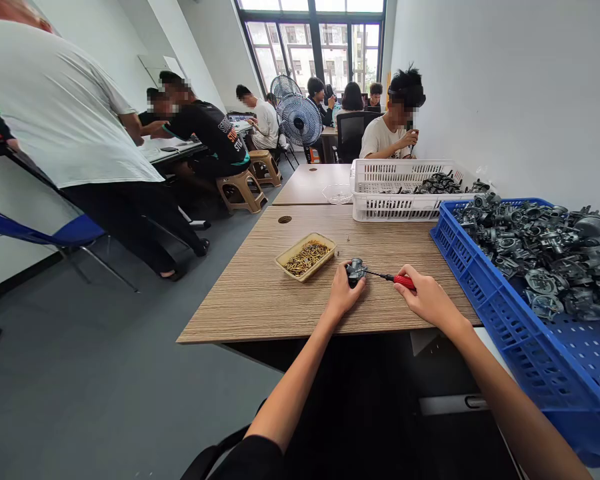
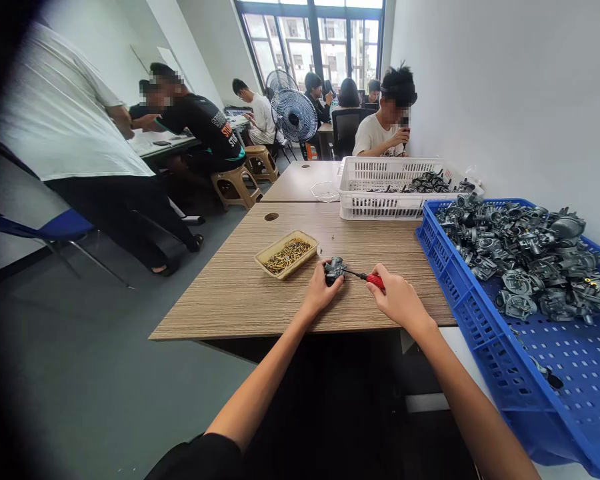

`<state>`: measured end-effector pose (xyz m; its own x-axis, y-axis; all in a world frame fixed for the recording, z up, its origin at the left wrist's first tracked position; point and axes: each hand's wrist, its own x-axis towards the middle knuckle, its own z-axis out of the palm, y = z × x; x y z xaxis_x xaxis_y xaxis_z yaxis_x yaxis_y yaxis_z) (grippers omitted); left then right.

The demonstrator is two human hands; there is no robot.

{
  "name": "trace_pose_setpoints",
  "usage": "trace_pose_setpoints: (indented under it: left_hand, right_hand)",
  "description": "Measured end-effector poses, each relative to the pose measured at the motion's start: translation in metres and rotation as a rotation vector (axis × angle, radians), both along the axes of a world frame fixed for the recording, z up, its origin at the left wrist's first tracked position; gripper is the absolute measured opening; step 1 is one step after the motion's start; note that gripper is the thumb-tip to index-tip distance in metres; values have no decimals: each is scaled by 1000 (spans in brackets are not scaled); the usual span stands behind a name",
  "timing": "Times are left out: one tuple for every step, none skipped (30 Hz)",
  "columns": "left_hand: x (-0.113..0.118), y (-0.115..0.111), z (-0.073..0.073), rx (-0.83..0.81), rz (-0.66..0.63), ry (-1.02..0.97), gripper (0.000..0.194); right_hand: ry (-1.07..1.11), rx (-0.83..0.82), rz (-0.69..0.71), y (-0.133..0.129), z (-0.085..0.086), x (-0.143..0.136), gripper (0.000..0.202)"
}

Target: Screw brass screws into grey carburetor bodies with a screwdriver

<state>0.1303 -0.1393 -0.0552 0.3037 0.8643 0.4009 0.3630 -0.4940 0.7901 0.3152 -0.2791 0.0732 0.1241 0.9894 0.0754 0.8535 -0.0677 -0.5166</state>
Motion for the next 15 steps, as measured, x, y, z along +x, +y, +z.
trace_pose_setpoints:
  left_hand:
    - [0,0,0,3,1,-1,48]
    - [0,0,0,5,1,-1,48]
    - [0,1,-1,7,2,-1,48]
    - [0,1,-1,7,2,0,48]
    - [0,1,-1,5,3,1,48]
    - [0,1,-1,1,4,3,48]
    - [0,1,-1,-3,6,4,48]
    - [0,1,-1,-6,7,5,48]
    - [0,1,-1,-9,8,5,48]
    - [0,1,-1,-10,8,4,48]
    - [0,1,-1,-10,8,3,48]
    - [0,1,-1,-10,8,1,48]
    - [0,1,-1,-9,6,-2,48]
    - [0,1,-1,-9,5,-3,48]
    - [0,1,-1,-10,3,-4,48]
  right_hand:
    - [-1,2,-1,0,0,0,12]
    - [0,3,-1,0,0,0,12]
    - [0,5,-2,0,-1,0,12]
    - [2,5,-3,0,-1,1,12]
    - [3,4,-4,0,-1,1,12]
    - [3,2,-6,0,-1,1,12]
    - [1,-2,-8,0,-1,1,12]
    - [-1,-6,-10,0,-1,1,13]
    - [-4,-9,-10,0,-1,1,13]
    - [-6,-11,-9,0,0,0,13]
    - [-8,-11,-8,0,0,0,13]
    - [-8,-11,-6,0,0,0,13]
    - [-9,-10,-6,0,0,0,13]
    - [-10,-8,-7,1,0,0,13]
    - [-9,-5,-9,1,-1,0,13]
